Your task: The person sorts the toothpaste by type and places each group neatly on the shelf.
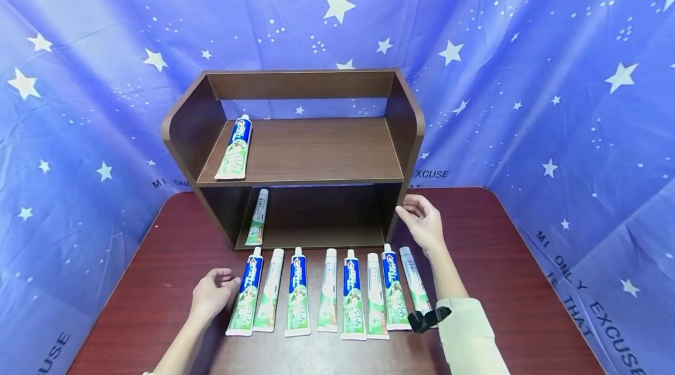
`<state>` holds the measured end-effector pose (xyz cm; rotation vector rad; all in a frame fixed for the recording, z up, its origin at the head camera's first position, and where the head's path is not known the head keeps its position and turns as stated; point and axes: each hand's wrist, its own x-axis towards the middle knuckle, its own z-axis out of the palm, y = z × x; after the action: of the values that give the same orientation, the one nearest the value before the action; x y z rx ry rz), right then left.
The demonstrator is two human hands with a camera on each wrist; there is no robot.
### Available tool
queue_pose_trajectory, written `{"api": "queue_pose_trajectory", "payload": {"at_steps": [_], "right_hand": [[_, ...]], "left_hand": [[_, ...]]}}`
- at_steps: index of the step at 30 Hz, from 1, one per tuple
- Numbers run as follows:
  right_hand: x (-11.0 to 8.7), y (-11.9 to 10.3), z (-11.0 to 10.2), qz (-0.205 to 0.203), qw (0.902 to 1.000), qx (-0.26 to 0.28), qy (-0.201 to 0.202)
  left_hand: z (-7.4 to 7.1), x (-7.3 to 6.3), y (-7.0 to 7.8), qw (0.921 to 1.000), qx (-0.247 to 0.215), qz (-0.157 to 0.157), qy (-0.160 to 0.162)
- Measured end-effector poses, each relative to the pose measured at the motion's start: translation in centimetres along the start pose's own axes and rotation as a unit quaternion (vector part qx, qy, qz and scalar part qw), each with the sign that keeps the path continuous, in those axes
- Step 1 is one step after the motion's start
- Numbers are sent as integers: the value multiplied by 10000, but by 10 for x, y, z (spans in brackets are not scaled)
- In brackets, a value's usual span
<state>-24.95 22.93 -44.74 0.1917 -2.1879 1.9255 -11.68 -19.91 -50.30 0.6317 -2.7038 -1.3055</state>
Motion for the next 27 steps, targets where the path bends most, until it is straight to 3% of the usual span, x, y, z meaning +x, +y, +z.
{"api": "queue_pose_trajectory", "payload": {"at_steps": [7,20,27], "right_hand": [[0,-1,1,141,9998,-125,71],[-3,1,3,5,9995,226,230],[-2,2,4,-2,9996,68,274]], "left_hand": [[4,-1,-3,10000,-22,-3,-5],[12,-6,-3,9987,42,90,-500],[13,-5,0,9982,76,110,-584]]}}
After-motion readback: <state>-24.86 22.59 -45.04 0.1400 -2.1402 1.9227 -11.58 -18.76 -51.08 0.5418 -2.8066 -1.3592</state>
